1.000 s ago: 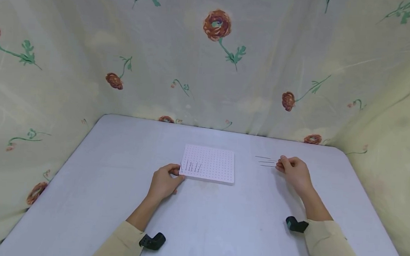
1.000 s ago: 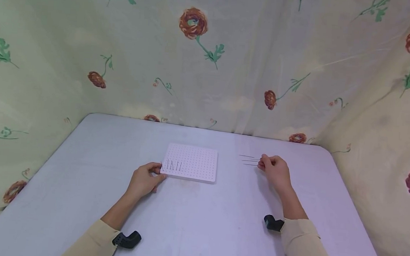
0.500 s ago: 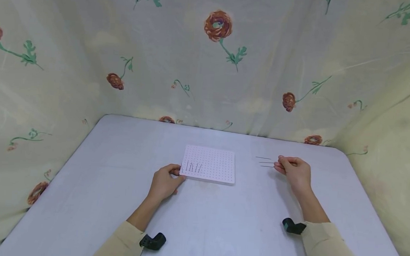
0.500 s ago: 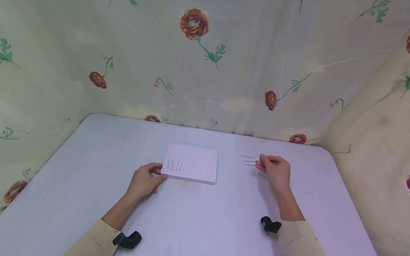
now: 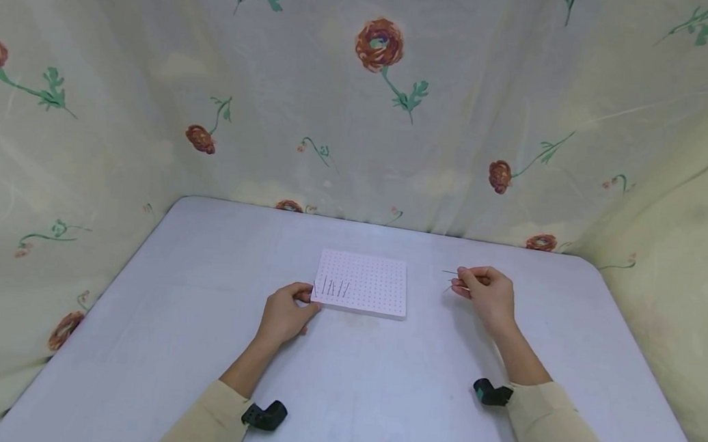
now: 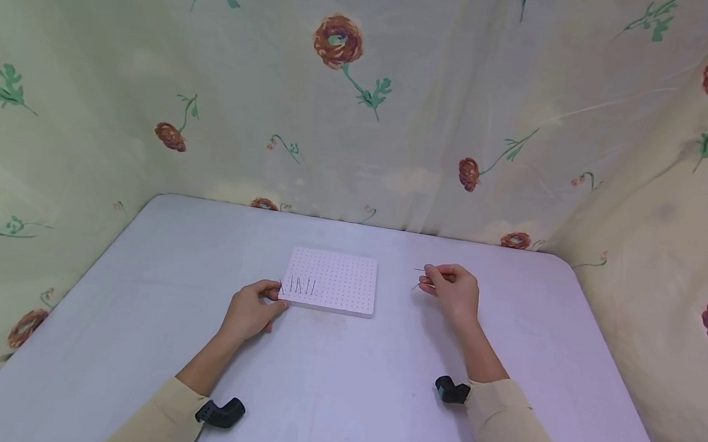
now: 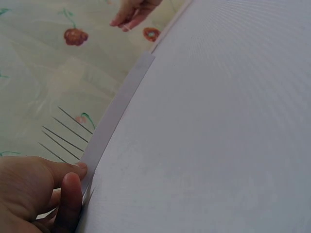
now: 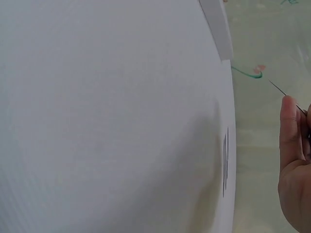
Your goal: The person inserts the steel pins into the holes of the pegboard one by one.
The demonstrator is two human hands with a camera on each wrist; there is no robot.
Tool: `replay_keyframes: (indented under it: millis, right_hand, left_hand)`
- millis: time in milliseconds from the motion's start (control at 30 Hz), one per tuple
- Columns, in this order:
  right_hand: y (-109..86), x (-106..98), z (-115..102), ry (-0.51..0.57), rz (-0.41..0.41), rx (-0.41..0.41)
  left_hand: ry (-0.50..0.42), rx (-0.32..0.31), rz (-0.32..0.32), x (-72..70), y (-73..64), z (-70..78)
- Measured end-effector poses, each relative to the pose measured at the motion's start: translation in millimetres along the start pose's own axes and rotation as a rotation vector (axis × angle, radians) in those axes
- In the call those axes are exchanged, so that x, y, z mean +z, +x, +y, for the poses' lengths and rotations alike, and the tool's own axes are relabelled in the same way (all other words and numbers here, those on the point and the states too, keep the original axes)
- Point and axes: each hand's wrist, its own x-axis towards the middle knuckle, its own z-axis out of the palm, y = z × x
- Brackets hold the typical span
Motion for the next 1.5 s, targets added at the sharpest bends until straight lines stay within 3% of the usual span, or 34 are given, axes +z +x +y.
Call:
replay_keyframes:
  millis: [400,733,1033,1500]
  right_hand:
    - [-11.8,34,-19,-0.033,-0.041,-0.044]
    - [-20.4,67,-37,-0.01,-0.062,-0.125]
    - [-26.8,92,-43,-0.071,-0.076,-0.218]
    - [-36.4,122,-52,-0.101,-0.106,-0.25]
  left_hand:
    - [0.0,-0.005,0.0,1.7,0.3,-2.7]
    - [0.002,0.002,0.006,2.9,1.7,-4.5]
    - [0.004,0.006,0.004,3.5,2.8,-3.3]
    - [-0.006,0.005,0.006,1.1,2.1,-2.1]
